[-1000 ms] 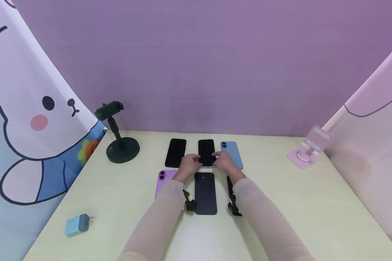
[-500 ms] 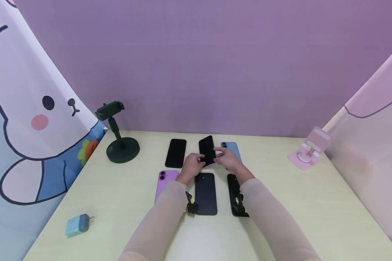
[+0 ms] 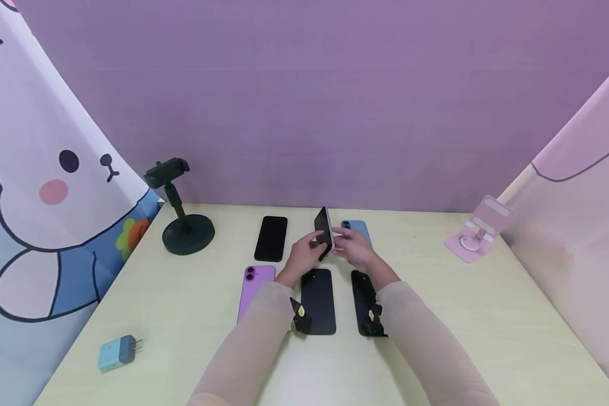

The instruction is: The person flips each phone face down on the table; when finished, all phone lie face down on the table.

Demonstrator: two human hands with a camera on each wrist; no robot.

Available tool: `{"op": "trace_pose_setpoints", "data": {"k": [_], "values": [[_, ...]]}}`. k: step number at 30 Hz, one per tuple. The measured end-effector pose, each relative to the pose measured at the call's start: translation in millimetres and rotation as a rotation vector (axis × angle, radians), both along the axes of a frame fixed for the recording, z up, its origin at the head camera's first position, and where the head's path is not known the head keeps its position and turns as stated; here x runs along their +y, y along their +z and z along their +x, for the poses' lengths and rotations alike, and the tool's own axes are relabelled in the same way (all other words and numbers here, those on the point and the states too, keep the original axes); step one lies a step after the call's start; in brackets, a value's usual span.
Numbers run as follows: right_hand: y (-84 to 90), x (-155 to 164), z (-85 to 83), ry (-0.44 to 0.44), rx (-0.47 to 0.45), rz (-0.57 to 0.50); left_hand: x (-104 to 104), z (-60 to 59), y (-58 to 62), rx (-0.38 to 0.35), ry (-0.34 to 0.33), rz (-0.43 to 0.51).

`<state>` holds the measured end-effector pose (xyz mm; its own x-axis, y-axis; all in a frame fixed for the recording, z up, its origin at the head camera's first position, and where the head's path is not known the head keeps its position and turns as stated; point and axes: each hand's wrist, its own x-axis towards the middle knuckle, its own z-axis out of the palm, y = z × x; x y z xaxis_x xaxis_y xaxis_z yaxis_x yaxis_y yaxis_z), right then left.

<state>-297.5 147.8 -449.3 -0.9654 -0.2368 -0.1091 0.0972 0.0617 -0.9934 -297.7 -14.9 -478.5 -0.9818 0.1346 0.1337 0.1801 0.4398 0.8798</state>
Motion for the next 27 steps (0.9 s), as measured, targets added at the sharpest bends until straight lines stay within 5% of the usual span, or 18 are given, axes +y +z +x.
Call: {"op": "trace_pose_setpoints", "data": {"k": [13, 27], "values": [[0.1, -3, 0.8, -0.010, 0.034, 0.034, 5, 1.3, -1.9, -0.074, -0.020, 0.183], [2.3, -11, 4.1, -0.028, 0.026, 0.024, 2, -0.4, 0.9, -0.076, 0.023, 0.230]]}}
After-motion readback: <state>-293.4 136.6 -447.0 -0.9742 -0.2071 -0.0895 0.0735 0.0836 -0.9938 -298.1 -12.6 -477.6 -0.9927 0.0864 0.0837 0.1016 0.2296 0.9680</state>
